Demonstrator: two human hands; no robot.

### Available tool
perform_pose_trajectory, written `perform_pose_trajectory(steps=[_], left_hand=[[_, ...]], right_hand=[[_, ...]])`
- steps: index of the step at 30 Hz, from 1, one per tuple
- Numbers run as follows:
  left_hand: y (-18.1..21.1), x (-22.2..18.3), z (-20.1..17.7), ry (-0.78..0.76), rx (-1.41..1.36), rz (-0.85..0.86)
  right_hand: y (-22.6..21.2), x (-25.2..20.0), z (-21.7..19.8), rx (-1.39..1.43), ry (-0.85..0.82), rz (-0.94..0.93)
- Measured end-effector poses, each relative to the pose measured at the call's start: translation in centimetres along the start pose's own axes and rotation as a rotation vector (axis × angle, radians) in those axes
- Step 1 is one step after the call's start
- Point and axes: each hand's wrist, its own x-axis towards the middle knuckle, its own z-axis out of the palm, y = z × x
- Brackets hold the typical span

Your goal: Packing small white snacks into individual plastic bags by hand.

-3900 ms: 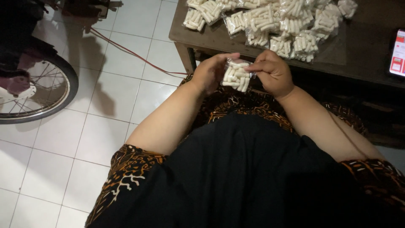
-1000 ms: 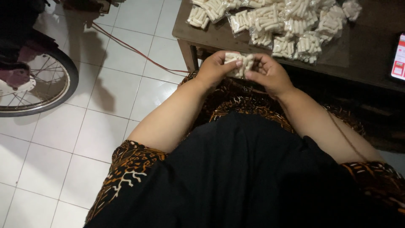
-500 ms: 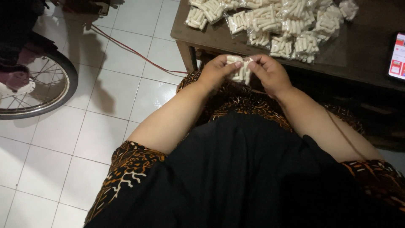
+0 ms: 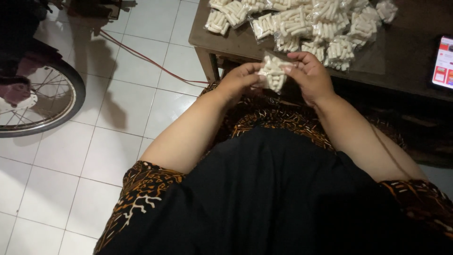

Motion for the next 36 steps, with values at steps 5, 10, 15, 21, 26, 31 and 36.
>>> perform_pose_trajectory(steps=[5, 10, 15, 21, 26, 31, 36], left_hand=[[-1.4, 0.7, -0.5, 0.008, 0.239, 0.029], [-1.3, 0.6, -0.5, 0.196, 0.473, 0.04], [-1.8, 1.0, -0.4, 0.185, 0.417, 0.077], [0.6, 0.0, 0.3, 0.084, 0.276, -0.014], [0.4, 0.7, -1.0, 0.092, 0.184, 0.052], [0.7, 0.6, -0.7, 0.121, 0.238, 0.045], [0.6, 0.9, -1.1, 0.131, 0.237, 0.022]], right_hand=[[1.1, -0.1, 0.0, -0.043, -0.012, -0.005], [-0.6, -0.9, 2.5, 0.023, 0.028, -0.113], [1.6, -1.1, 2.3, -0.049, -0.066, -0.051], [-1.6, 1.6, -2.9, -0.214, 0.294, -0.012], [-1.7, 4.5, -13.7, -0.194, 0.476, -0.39], [-3.3, 4.0, -18.0, -0.222, 0.592, -0.163], [2.8, 6.3, -24.3, -0.362, 0.561, -0.262]])
